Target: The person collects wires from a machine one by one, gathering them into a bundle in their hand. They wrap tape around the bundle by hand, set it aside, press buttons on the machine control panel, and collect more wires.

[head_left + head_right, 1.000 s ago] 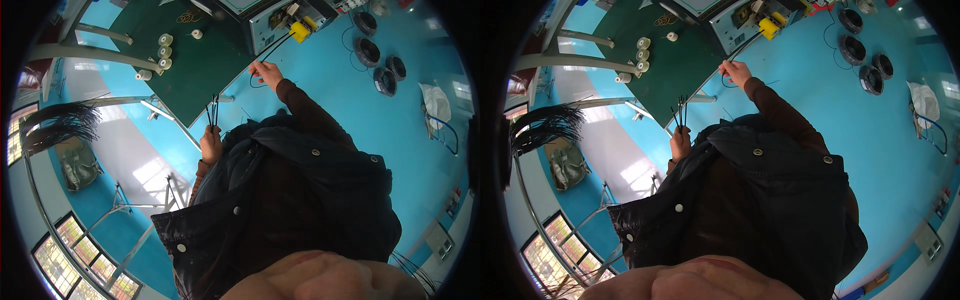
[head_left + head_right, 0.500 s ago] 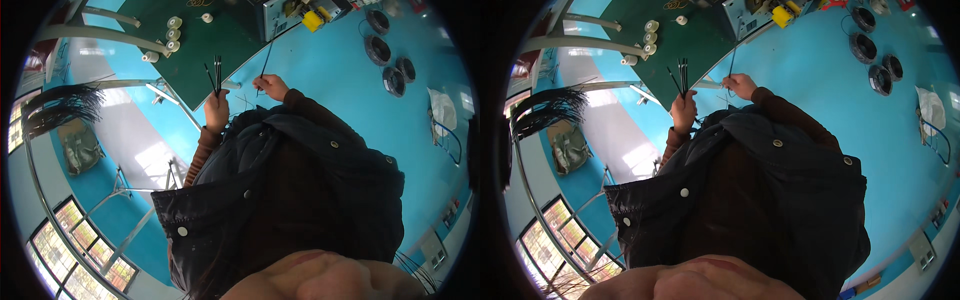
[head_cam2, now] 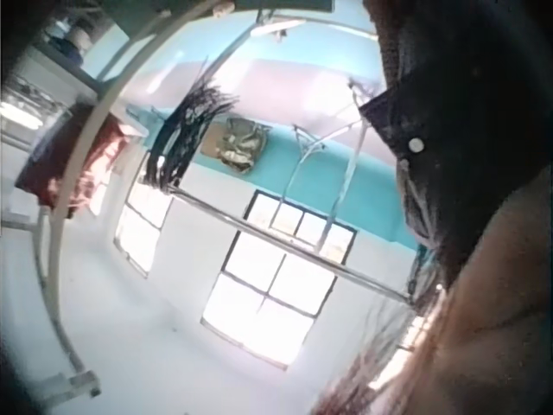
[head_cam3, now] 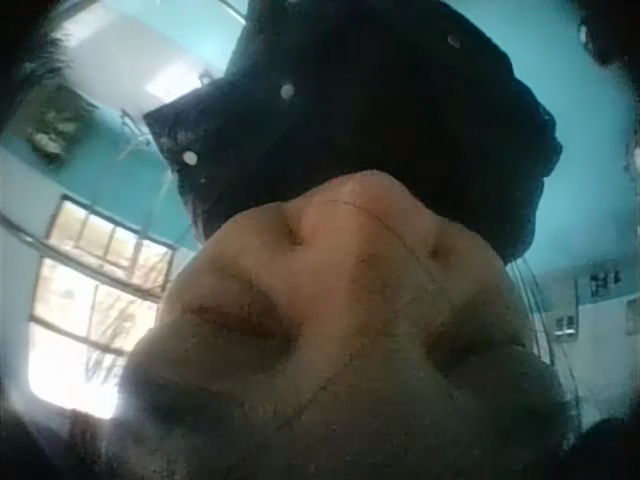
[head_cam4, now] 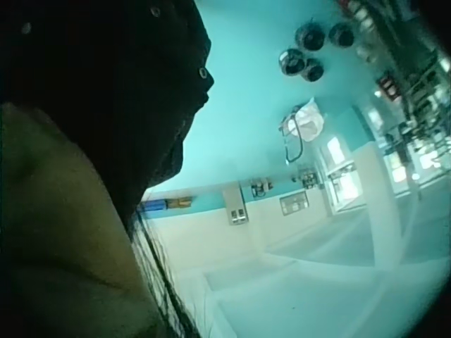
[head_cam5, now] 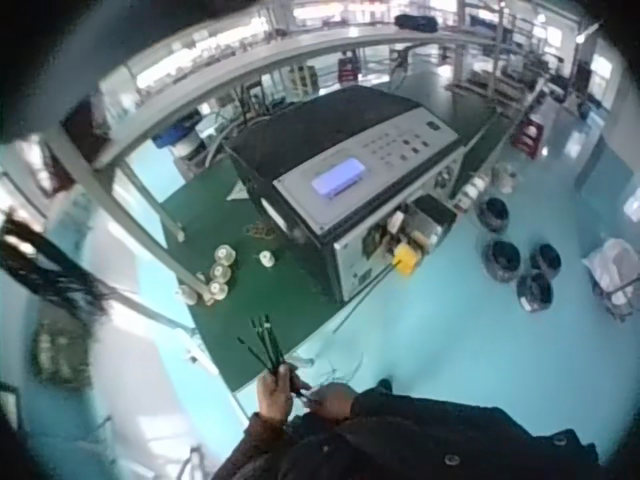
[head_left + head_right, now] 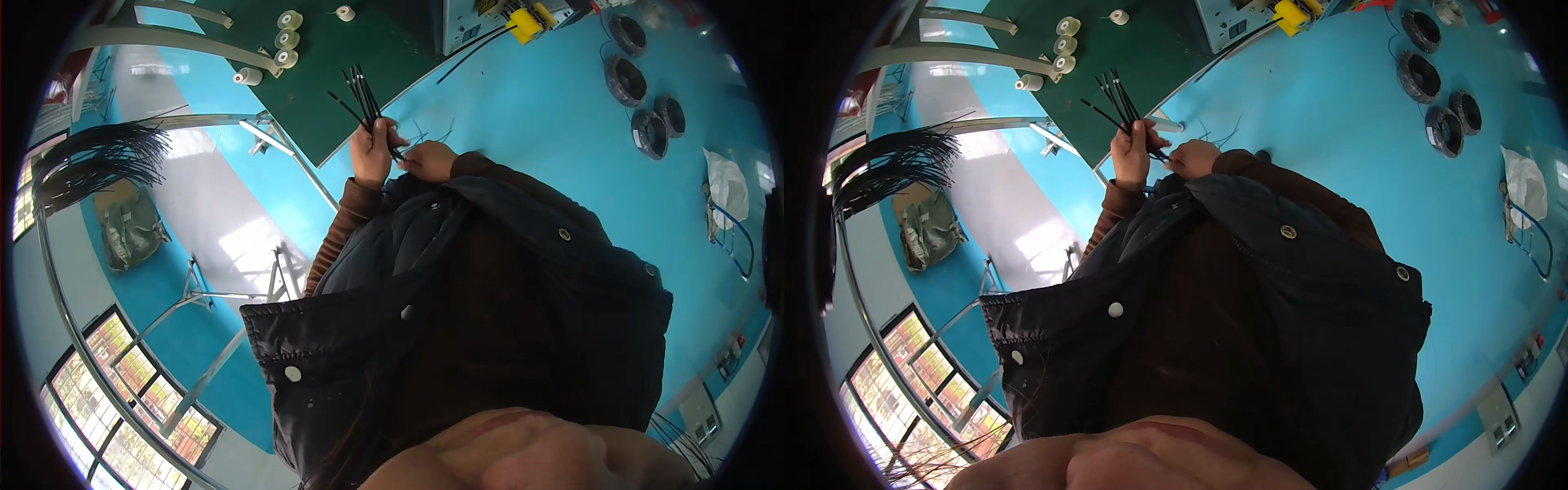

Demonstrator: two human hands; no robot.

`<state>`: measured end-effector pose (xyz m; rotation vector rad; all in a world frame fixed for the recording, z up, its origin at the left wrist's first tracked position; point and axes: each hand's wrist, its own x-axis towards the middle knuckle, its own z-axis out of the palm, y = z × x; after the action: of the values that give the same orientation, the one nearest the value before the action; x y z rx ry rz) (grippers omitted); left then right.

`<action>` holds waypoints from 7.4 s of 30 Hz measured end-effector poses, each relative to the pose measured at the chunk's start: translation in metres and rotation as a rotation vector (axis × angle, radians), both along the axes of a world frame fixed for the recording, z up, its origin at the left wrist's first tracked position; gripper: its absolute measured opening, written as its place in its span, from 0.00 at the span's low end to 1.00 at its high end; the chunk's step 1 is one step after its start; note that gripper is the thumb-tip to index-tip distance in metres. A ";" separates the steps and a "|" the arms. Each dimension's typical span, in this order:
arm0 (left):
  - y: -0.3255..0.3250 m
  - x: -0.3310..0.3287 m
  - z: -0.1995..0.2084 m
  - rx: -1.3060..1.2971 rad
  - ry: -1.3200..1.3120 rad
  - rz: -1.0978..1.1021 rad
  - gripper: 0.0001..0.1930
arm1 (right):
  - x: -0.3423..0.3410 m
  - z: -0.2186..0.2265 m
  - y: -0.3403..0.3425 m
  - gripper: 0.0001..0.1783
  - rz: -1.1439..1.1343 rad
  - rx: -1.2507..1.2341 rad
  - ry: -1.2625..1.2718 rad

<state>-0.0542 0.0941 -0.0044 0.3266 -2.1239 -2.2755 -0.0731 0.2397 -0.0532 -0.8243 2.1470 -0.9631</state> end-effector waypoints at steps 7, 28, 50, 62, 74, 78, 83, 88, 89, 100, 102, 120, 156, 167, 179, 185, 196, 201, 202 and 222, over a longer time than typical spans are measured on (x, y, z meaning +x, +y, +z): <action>-0.026 0.034 0.015 -0.309 -0.013 0.119 0.11 | -0.040 -0.054 0.062 0.07 -0.951 -0.470 -0.318; -0.023 0.071 0.005 -0.741 -0.137 -0.060 0.07 | -0.115 0.010 0.058 0.12 -1.052 -1.017 -0.714; -0.034 0.057 0.018 -0.754 -0.142 -0.032 0.09 | -0.080 -0.019 0.037 0.13 -0.925 -0.491 -0.372; -0.005 0.008 -0.003 -0.031 -0.206 0.092 0.14 | -0.002 -0.008 0.000 0.12 -0.290 -0.293 0.058; -0.003 0.027 -0.029 -0.001 -0.073 0.005 0.12 | -0.003 -0.036 0.013 0.15 0.015 -0.285 -0.122; -0.011 0.041 -0.016 -0.056 -0.066 0.038 0.14 | -0.037 -0.053 0.055 0.14 -0.651 -0.355 -0.422; -0.022 0.049 -0.008 -0.276 -0.029 0.068 0.16 | -0.106 -0.004 0.075 0.23 -1.131 -0.835 -0.631; -0.030 0.056 -0.014 -0.368 -0.023 0.042 0.13 | -0.128 0.011 0.071 0.15 -1.173 -0.824 -0.493; -0.030 0.056 -0.014 -0.387 -0.034 0.028 0.12 | -0.129 0.011 0.071 0.14 -1.177 -0.777 -0.464; -0.027 0.052 -0.007 -0.160 -0.102 0.067 0.06 | -0.116 0.001 0.057 0.14 -1.119 -0.621 -0.408; -0.028 0.053 -0.010 -0.104 -0.112 0.096 0.07 | -0.113 -0.001 0.054 0.13 -1.108 -0.610 -0.432; -0.024 0.035 -0.009 -0.123 -0.099 0.078 0.07 | -0.069 -0.022 0.037 0.13 -0.953 -0.516 -0.305; -0.018 0.057 -0.021 -0.326 -0.081 0.042 0.12 | -0.124 0.014 0.083 0.17 -1.031 -1.055 -0.740; -0.026 0.045 -0.007 0.065 -0.501 -0.012 0.15 | -0.115 0.007 0.063 0.14 -1.048 -0.980 -0.650; -0.028 0.104 -0.032 -0.950 -0.001 0.136 0.13 | -0.115 0.003 0.055 0.11 -1.055 -0.727 -0.449; 0.026 0.060 0.030 -0.317 -0.311 0.146 0.17 | -0.087 -0.020 0.055 0.12 -0.847 -0.570 -0.406; 0.036 0.008 0.002 0.014 -0.097 -0.044 0.23 | -0.006 -0.007 0.046 0.10 -0.033 -0.398 0.249; 0.027 0.021 0.007 0.077 -0.082 -0.253 0.26 | -0.004 0.009 0.040 0.10 -0.010 -0.347 0.146; 0.025 0.024 0.005 0.121 -0.046 -0.256 0.27 | -0.003 0.012 0.037 0.10 -0.024 -0.380 0.118; -0.050 0.097 -0.004 -0.071 -0.153 0.183 0.13 | -0.115 -0.026 0.083 0.27 -1.139 -1.005 -0.762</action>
<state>0.0427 0.0442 -0.0081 0.6829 -2.1352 -2.1319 -0.1885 0.3226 -0.0792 0.5300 1.2184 -2.4838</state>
